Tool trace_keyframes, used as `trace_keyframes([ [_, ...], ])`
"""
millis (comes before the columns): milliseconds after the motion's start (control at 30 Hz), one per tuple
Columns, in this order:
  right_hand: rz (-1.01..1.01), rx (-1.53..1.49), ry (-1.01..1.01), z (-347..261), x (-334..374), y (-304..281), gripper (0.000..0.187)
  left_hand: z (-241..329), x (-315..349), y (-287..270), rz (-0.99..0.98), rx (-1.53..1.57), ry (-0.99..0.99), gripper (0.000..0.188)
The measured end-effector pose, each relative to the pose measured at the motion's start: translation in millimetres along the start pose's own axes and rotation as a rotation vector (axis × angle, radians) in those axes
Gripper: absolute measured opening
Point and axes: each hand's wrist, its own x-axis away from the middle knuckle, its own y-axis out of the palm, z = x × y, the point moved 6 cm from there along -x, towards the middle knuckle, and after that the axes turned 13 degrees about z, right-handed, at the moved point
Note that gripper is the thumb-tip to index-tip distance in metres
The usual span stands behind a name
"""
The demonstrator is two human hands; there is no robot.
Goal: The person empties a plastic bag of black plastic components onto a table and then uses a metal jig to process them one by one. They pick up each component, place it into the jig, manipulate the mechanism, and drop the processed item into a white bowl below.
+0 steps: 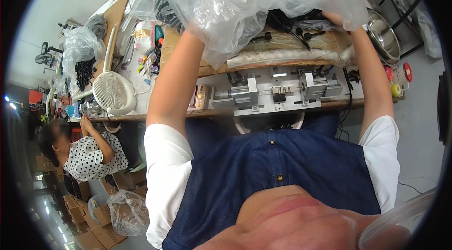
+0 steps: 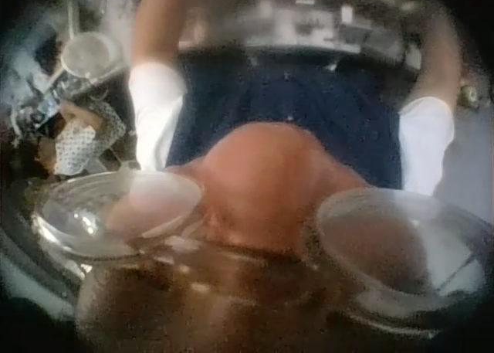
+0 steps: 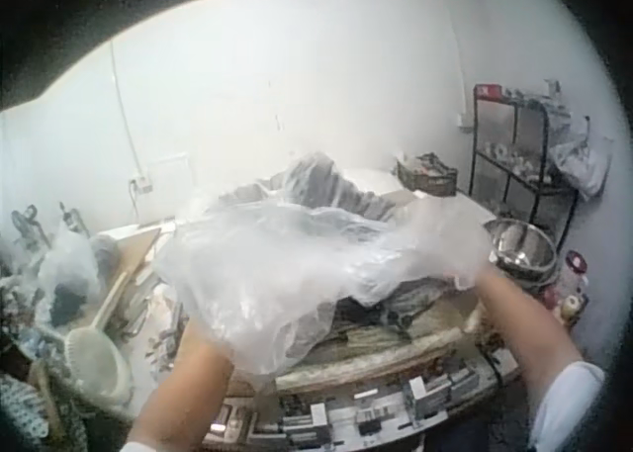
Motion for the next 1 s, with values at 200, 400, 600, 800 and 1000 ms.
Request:
trace_keyframes([
  [200, -0.085, -0.440, 0.319, 71, -39, 78, 0.056, -19, -21, 7, -0.141, 0.015, -0.112, 0.044],
  [400, 0.126, -0.078, 0.442, -26, -95, 104, 0.054, -30, -22, -4, -0.200, 0.031, -0.185, 0.046],
  [600, 0.250, -0.428, 0.608, -38, -60, 36, 0.072, -35, -17, -64, -0.054, 0.155, -0.185, 0.048],
  [800, 0.286, -0.210, 0.395, -38, -37, -21, 0.054, -83, -6, -165, 0.175, 0.111, -0.219, 0.050],
  [1000, -0.021, -0.051, 0.300, -67, -67, -68, 0.048, -141, -2, -164, 0.186, -0.014, -0.295, 0.050],
])
